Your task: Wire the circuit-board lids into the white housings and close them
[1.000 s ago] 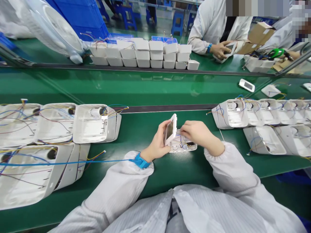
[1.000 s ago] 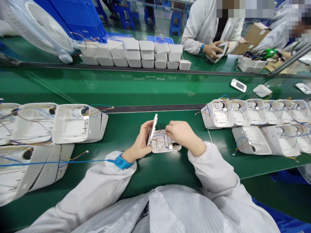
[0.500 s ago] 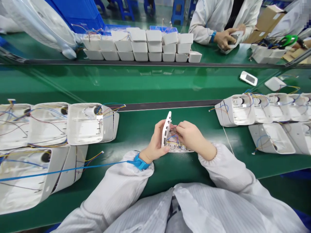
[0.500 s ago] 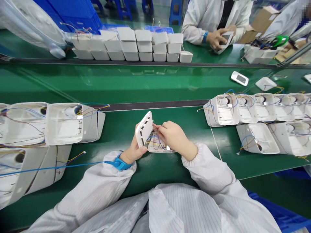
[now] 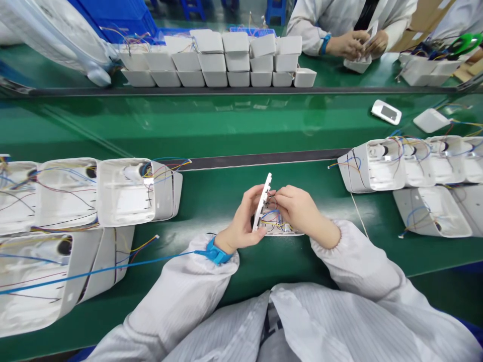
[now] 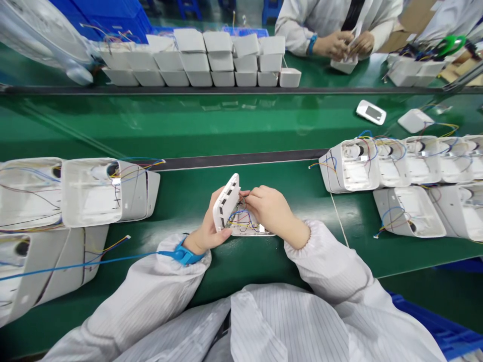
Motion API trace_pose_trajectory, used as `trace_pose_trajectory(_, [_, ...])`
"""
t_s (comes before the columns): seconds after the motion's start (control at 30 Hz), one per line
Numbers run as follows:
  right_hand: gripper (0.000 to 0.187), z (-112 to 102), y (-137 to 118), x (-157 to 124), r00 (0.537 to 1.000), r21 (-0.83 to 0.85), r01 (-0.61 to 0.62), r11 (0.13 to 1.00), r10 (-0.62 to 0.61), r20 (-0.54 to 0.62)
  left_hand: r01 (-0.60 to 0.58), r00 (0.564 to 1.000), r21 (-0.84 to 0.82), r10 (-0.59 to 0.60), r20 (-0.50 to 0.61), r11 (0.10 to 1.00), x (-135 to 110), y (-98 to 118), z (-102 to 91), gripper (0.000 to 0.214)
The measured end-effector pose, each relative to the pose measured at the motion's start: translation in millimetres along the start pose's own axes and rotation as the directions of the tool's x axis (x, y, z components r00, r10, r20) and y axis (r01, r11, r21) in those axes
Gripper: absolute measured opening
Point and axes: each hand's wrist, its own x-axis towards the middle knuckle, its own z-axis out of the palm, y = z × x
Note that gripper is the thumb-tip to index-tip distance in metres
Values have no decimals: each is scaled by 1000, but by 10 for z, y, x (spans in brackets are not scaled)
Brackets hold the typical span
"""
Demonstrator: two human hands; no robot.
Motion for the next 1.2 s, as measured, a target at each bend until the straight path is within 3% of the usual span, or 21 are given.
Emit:
trace_pose_trajectory(0.17, [26,12,24,8,999,69,52,996,-53,14,35,999,-24,-35,14,999,-7,-13,-18,77])
trace_pose_trajectory(0.33, [27,1,11,14,999,73,-9,997,6,33,50,999,-7,-50,5,999,-8,-17,-31,77])
trace_pose_trajectory(0.67, [25,9,12,-1,1000,63,-2,998,2,13,34,999,-6,-34,24,999,6,0,-29,77])
trace_pose_trajectory(0.97, [19,-19,3,-3,996,-64,87,994,-88,-8,85,996,1,-85,22,996,4,5,-20,72])
trace_pose_trajectory(1.2, [17,-32,-19,31,995,-57,13,998,-7,96,139,990,-22,-139,-18,990,-24,-50,-14,71])
